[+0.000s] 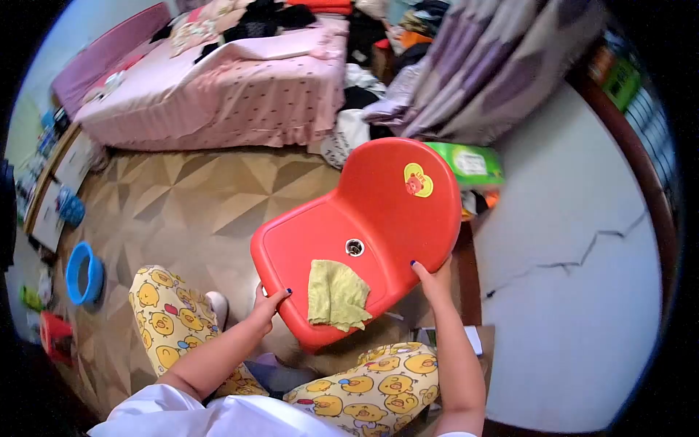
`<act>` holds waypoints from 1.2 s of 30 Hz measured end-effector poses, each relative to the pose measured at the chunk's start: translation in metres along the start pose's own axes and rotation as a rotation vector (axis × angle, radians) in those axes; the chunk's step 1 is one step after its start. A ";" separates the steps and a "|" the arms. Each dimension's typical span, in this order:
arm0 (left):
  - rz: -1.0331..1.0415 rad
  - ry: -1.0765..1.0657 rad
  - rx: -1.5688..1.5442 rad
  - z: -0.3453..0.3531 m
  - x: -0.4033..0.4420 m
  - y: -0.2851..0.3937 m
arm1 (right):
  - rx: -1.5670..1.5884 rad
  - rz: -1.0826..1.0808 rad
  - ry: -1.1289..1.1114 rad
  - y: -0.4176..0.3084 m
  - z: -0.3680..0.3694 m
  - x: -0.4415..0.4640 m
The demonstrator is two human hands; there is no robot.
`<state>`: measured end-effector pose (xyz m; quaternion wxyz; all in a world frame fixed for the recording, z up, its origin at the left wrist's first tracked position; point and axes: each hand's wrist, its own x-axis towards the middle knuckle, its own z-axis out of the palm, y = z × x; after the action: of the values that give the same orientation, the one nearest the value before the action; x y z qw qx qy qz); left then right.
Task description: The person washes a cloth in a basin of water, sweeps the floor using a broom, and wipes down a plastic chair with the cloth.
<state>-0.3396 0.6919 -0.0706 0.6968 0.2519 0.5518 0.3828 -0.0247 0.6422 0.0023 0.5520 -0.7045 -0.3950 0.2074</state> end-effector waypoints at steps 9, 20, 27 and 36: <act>0.177 0.357 -0.230 -0.062 0.060 0.016 | 0.064 -0.086 -0.486 0.012 0.195 0.134; 0.147 0.922 -0.366 -0.126 0.123 0.054 | -0.138 -0.009 -1.057 -0.085 0.479 0.172; 0.197 1.083 -0.419 -0.163 0.152 0.057 | -0.265 -0.434 -0.833 -0.095 0.581 0.142; 0.285 1.689 0.523 -0.236 0.140 0.108 | -0.454 0.389 -1.190 -0.060 0.542 0.103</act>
<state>-0.5805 0.8515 -0.1302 -0.0754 0.1031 0.9138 0.3856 -0.3775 1.0608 -0.0916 0.0301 -0.6269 -0.5321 0.5683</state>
